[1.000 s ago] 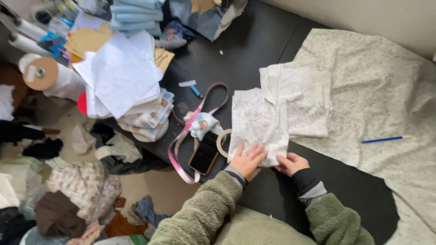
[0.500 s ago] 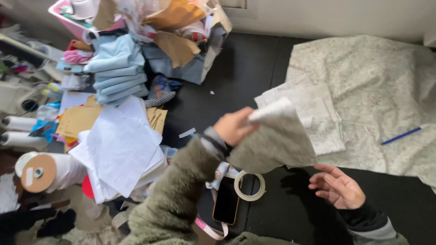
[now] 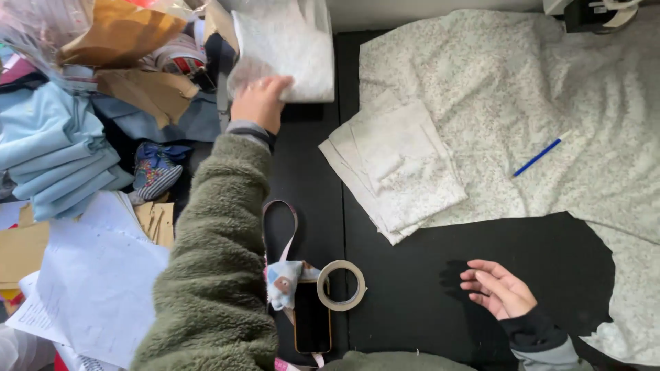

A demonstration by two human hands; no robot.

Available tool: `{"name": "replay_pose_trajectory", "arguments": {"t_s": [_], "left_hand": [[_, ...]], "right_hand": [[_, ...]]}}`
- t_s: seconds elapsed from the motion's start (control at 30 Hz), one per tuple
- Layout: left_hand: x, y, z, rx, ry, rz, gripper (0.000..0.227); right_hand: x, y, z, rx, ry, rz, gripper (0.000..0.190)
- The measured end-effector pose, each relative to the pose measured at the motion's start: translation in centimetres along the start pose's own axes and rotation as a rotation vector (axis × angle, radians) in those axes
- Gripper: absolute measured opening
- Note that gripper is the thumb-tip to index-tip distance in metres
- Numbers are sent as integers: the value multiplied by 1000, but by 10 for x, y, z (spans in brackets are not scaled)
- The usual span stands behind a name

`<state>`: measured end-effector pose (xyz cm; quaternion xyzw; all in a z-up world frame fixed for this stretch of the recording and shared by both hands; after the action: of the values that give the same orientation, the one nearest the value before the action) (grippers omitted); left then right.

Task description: Tracing a pattern onto fabric and cutting it with a rotary fabric cutter.

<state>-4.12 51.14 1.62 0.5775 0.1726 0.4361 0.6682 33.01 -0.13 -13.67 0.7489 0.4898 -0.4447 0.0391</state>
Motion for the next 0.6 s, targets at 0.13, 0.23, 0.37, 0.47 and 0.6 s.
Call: {"name": "replay_pose_trajectory", "arguments": {"t_s": [0.13,0.23,0.37,0.47,0.6], "left_hand": [[-72,-86,59,23,10,37,55],[-118,-90,171,-256,-30,-10,38],[-138,-109,271,-479,26,-31,52],[-130,-105,286,-484,158,62,84],[-134,-106,261,-528,211,19,82]], "right_hand": [[34,-34,-41,-52,81,92,42],[88,-53,-68,-116,257,214,55],[147,-99,-111,-360,437,342,70],[156,-110,-107,-578,488,253,61],[122,-126,-107,-493,498,67,57]]}}
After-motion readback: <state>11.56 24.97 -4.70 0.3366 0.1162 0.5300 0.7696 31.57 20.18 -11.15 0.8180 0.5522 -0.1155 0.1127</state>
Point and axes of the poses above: each hand's wrist, its own x-axis towards the middle knuckle, its own y-axis out of the back of the hand, z = x × y, the point moved 3 cm from there along x, towards the middle knuckle, and after that the axes turned 4 degrees about y, right-handed, at the moved point
